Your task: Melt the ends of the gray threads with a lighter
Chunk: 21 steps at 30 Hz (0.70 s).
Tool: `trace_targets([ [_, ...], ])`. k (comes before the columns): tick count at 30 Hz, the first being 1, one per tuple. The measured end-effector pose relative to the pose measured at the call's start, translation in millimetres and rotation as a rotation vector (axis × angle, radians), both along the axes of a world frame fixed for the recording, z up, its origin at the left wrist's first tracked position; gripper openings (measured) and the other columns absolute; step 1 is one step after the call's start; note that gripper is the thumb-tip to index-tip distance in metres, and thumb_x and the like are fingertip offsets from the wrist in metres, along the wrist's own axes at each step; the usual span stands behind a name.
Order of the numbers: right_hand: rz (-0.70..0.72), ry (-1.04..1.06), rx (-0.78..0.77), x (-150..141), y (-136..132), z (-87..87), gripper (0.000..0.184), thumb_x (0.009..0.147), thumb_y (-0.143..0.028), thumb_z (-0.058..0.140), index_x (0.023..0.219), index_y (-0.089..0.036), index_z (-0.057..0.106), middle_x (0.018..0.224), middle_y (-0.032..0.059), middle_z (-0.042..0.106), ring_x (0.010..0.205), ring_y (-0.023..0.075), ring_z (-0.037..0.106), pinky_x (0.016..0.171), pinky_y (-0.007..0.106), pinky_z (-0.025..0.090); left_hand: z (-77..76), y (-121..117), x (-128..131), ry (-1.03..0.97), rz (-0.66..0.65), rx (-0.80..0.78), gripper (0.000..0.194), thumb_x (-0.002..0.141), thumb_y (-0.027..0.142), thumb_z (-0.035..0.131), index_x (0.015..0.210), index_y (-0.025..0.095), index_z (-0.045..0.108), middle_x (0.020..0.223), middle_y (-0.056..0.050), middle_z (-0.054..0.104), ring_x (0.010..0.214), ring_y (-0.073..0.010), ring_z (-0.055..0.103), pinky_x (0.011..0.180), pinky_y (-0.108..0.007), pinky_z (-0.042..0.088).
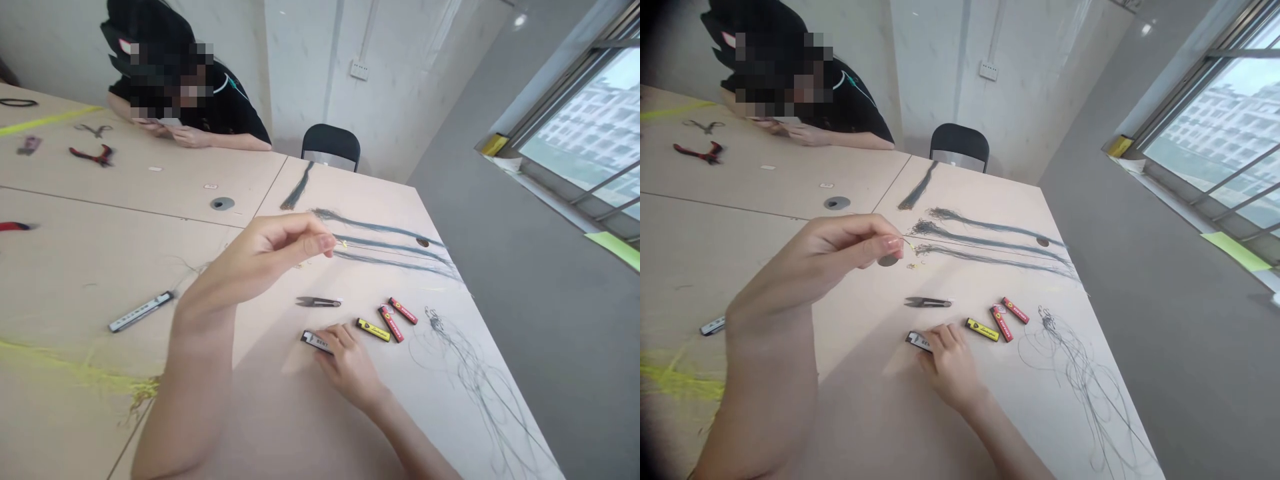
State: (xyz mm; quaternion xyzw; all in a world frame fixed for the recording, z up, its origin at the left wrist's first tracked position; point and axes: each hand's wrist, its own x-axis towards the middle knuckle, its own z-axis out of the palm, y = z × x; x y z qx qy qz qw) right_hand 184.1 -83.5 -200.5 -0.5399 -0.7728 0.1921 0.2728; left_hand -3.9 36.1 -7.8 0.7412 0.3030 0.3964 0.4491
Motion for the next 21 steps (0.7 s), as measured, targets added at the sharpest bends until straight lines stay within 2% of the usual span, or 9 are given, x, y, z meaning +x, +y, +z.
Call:
trace_targets([
  [3,-0.014,0.028,-0.108,-5,5,-2.6,0.023,0.090,-0.009,0.053,0.109,-0.019,0.060,0.108,0.0111,0.064,0.100,0.0250,0.061,0.087,0.042,0.053,-0.8,0,0,0.019,-0.006,-0.006,0.022,0.092,0.029,0.061,0.074,0.018,0.068,0.068,0.003,0.056,0.061,-0.0072,0.042,0.055,-0.018,0.034],
  [5,-0.052,0.146,-0.220,3,17,10.5,0.017,0.090,-0.012,0.051,0.105,-0.020,0.054,0.099,0.0074,0.063,0.090,0.0219,0.062,0.079,0.038,0.053,-1.7,1,1,0.013,-0.008,-0.014,0.023,0.093,0.030,0.060,0.075,0.018,0.068,0.069,0.003,0.057,0.063,-0.0075,0.044,0.057,-0.018,0.035],
  [7,-0.090,0.335,-0.306,13,34,36.8,0.008,0.094,-0.022,0.051,0.101,-0.023,0.048,0.086,0.0017,0.061,0.077,0.0188,0.060,0.071,0.034,0.051,-2.9,3,3,-0.006,0.002,-0.026,0.024,0.094,0.031,0.060,0.075,0.018,0.068,0.069,0.003,0.057,0.062,-0.0075,0.043,0.057,-0.019,0.035],
  [10,-0.026,0.740,-0.296,20,61,89.4,0.020,0.092,-0.033,0.060,0.097,-0.025,0.042,0.081,-0.0019,0.061,0.077,0.0175,0.062,0.074,0.034,0.051,-5.0,3,7,-0.054,-0.006,-0.058,0.025,0.094,0.032,0.059,0.074,0.019,0.067,0.066,0.004,0.053,0.056,-0.0072,0.036,0.058,-0.020,0.036],
  [12,0.016,0.930,-0.240,18,77,121.2,0.022,0.090,-0.032,0.065,0.101,-0.024,0.048,0.083,-0.0002,0.066,0.082,0.0181,0.065,0.079,0.036,0.052,-6.3,2,10,-0.085,-0.033,-0.086,0.026,0.095,0.033,0.059,0.074,0.020,0.067,0.062,0.005,0.049,0.054,-0.0074,0.032,0.058,-0.020,0.036],
  [14,0.030,1.049,-0.185,12,87,142.9,0.020,0.088,-0.032,0.068,0.101,-0.022,0.056,0.086,0.0022,0.069,0.081,0.0181,0.066,0.080,0.036,0.052,-7.7,1,13,-0.122,-0.047,-0.113,0.026,0.095,0.033,0.060,0.074,0.021,0.068,0.059,0.006,0.044,0.054,-0.0075,0.030,0.058,-0.020,0.036],
  [17,0.050,1.156,-0.138,5,94,155.3,0.019,0.088,-0.034,0.068,0.103,-0.022,0.064,0.083,0.0006,0.066,0.072,0.0147,0.062,0.074,0.033,0.049,-10.4,-1,15,-0.184,-0.042,-0.140,0.025,0.094,0.035,0.062,0.074,0.022,0.069,0.058,0.006,0.040,0.053,-0.0076,0.028,0.057,-0.019,0.036],
  [19,0.047,1.183,-0.135,1,95,155.9,0.018,0.088,-0.035,0.068,0.101,-0.023,0.066,0.074,-0.0024,0.058,0.064,0.0118,0.052,0.066,0.028,0.043,-12.5,-2,18,-0.210,-0.024,-0.147,0.025,0.094,0.036,0.062,0.074,0.021,0.068,0.056,0.006,0.037,0.053,-0.0078,0.027,0.057,-0.020,0.036],
  [21,0.046,1.191,-0.175,-1,94,156.0,0.022,0.088,-0.043,0.067,0.090,-0.022,0.065,0.067,-0.0029,0.046,0.060,0.0114,0.040,0.060,0.028,0.035,-14.1,-3,20,-0.219,0.008,-0.135,0.025,0.094,0.036,0.062,0.073,0.021,0.068,0.056,0.006,0.035,0.053,-0.0081,0.027,0.057,-0.020,0.037],
])
